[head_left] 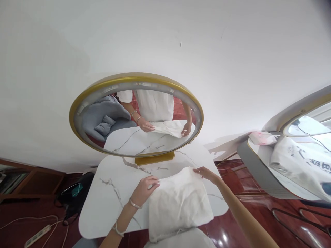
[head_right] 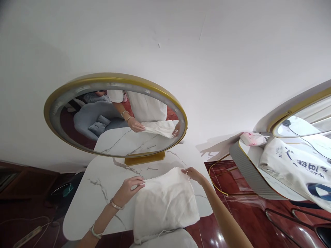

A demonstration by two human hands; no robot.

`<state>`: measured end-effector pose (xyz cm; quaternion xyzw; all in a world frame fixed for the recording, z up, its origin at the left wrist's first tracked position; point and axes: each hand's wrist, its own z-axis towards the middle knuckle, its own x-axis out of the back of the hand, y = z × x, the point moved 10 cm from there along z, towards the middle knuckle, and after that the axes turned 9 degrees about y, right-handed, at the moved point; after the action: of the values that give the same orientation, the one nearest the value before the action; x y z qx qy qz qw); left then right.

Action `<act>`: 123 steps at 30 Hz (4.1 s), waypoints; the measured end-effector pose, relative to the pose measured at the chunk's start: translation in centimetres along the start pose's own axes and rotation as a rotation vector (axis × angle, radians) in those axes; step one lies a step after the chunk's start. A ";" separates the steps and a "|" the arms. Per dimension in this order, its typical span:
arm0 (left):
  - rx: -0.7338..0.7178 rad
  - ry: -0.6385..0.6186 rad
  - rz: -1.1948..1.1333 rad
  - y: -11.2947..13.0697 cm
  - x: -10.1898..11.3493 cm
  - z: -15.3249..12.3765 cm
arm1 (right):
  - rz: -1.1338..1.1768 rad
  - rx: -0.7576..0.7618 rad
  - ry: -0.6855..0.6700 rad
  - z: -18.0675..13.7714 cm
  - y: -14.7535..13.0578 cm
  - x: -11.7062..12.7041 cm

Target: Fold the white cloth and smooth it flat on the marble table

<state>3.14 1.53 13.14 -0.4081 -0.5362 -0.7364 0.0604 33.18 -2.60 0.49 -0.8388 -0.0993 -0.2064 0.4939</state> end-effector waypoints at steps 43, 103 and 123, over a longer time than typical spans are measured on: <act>-0.319 0.584 0.735 27.5 30.9 14.9 | 0.813 0.850 0.920 -11.1 -34.7 23.1; -0.716 0.510 1.062 30.6 16.2 18.3 | 0.020 1.099 1.354 -8.8 -35.9 12.2; -1.037 0.397 0.850 10.7 3.8 11.1 | -0.175 1.126 0.836 2.7 -17.7 -4.6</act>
<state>12.17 7.68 24.61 -0.4165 0.1115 -0.8705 0.2374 23.16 8.61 11.24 -0.2954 -0.0601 -0.4676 0.8310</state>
